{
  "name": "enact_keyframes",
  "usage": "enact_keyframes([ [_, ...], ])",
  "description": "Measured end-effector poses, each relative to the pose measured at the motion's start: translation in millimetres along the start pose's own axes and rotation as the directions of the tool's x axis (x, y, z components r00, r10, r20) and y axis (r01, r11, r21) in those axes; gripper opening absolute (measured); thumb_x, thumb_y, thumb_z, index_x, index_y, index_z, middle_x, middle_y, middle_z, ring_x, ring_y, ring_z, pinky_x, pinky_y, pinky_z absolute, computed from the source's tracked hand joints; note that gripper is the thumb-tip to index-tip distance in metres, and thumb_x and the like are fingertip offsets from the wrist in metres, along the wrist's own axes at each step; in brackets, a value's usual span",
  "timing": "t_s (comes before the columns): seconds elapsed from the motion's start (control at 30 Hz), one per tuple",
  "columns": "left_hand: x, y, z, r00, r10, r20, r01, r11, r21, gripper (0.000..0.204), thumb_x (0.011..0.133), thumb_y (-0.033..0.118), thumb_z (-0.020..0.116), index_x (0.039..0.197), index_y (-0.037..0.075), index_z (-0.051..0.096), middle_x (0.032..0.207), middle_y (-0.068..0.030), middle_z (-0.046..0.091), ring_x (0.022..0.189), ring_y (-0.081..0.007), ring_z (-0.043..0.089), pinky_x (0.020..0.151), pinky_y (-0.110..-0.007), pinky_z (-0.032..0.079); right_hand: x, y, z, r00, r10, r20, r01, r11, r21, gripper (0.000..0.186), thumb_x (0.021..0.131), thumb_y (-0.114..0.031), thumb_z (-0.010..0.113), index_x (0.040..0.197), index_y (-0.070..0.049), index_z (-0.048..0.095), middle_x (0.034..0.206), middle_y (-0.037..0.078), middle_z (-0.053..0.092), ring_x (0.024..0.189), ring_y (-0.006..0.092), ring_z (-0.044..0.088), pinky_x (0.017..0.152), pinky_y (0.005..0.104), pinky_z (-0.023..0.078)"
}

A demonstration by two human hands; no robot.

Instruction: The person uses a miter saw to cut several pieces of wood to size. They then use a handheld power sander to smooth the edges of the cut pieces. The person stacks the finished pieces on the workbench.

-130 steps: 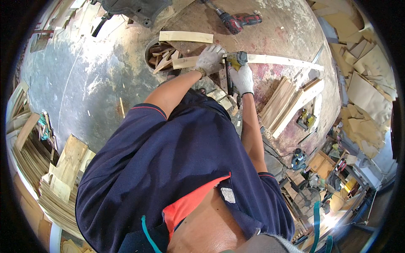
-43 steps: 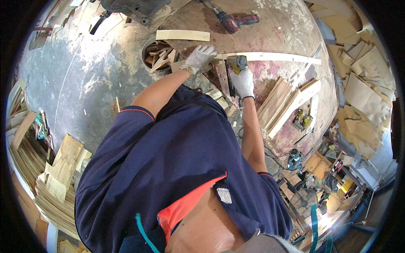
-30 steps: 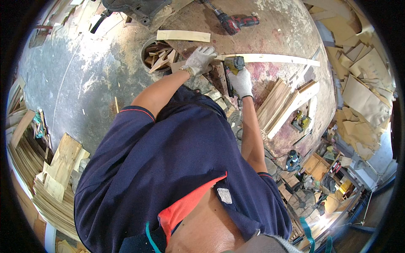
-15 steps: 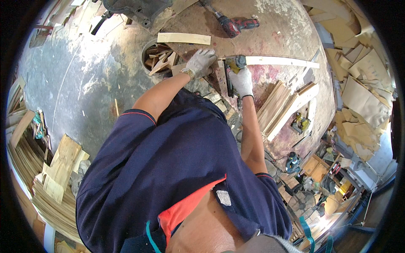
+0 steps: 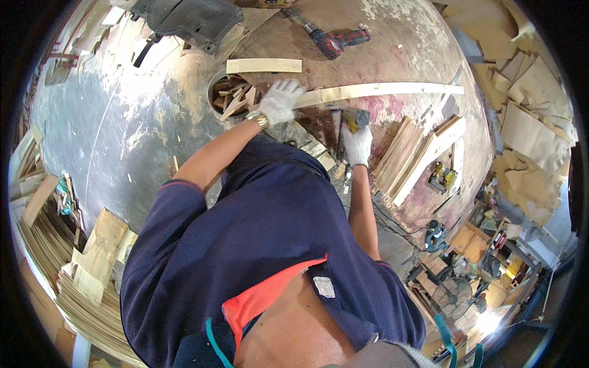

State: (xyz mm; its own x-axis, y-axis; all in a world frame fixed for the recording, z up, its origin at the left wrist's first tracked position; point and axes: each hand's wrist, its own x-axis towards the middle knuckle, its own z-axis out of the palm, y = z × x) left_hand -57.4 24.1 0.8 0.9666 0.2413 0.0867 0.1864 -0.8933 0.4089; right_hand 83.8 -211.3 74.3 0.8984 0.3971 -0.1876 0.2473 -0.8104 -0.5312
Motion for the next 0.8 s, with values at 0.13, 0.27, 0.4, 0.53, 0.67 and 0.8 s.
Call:
enact_keyframes([
  [0.13,-54,-18,-54,0.996,-0.068,0.05,0.068,0.998,0.01,0.063,0.076,0.036,0.083,0.127,0.007,0.059,0.127,-0.0153,0.058,0.125,-0.0356,0.056,0.105,-0.047,0.046,-37,64,-14,0.979,0.139,-0.147,-0.111,0.977,0.184,0.034,0.084,-0.022,0.077,0.108,0.001,0.071,0.098,0.022,0.077,0.094,0.0362,0.075,0.081,0.0432,0.056],
  [0.27,-81,-43,-49,0.998,-0.011,0.069,0.009,0.999,0.041,0.061,0.078,0.035,0.082,0.127,0.007,0.059,0.12,-0.016,0.059,0.115,-0.0358,0.061,0.098,-0.045,0.05,-50,87,-20,0.934,0.317,-0.166,-0.255,0.915,0.312,0.036,0.085,-0.015,0.076,0.117,0.0,0.07,0.108,0.019,0.076,0.099,0.031,0.074,0.088,0.0411,0.055],
  [0.4,-55,-29,-41,0.99,0.009,0.139,-0.023,0.995,0.098,0.053,0.081,0.036,0.08,0.119,0.007,0.059,0.112,-0.0145,0.06,0.107,-0.0342,0.064,0.091,-0.046,0.052,-51,75,-17,0.935,0.269,-0.231,-0.222,0.952,0.209,0.036,0.086,-0.015,0.076,0.117,0.0,0.069,0.107,0.019,0.076,0.098,0.0337,0.073,0.088,0.0421,0.055],
  [0.53,9,11,-19,0.998,0.0,0.059,0.002,1.0,-0.03,0.055,0.085,0.04,0.076,0.128,0.01,0.058,0.122,-0.0158,0.058,0.11,-0.0348,0.063,0.092,-0.045,0.052,-47,80,-20,0.929,0.297,-0.221,-0.262,0.949,0.173,0.034,0.085,-0.02,0.076,0.113,-0.001,0.073,0.103,0.019,0.078,0.098,0.0347,0.075,0.084,0.0431,0.056],
  [0.67,57,29,-16,0.998,0.068,0.013,-0.063,0.975,-0.215,0.062,0.087,0.043,0.074,0.137,0.011,0.056,0.131,-0.0164,0.057,0.118,-0.0364,0.06,0.1,-0.051,0.049,-48,82,-16,0.924,0.313,-0.219,-0.272,0.942,0.199,0.035,0.085,-0.019,0.076,0.115,-0.002,0.071,0.106,0.018,0.077,0.101,0.0334,0.074,0.088,0.0424,0.055],
  [0.8,66,-6,-16,0.98,-0.112,-0.165,0.151,0.957,0.249,0.067,0.084,0.046,0.076,0.139,0.014,0.056,0.13,-0.0137,0.058,0.126,-0.035,0.055,0.103,-0.054,0.044,-47,88,-14,0.945,0.267,-0.187,-0.204,0.932,0.299,0.041,0.085,-0.019,0.074,0.122,-0.002,0.068,0.113,0.022,0.075,0.108,0.0396,0.071,0.092,0.0447,0.055],
])
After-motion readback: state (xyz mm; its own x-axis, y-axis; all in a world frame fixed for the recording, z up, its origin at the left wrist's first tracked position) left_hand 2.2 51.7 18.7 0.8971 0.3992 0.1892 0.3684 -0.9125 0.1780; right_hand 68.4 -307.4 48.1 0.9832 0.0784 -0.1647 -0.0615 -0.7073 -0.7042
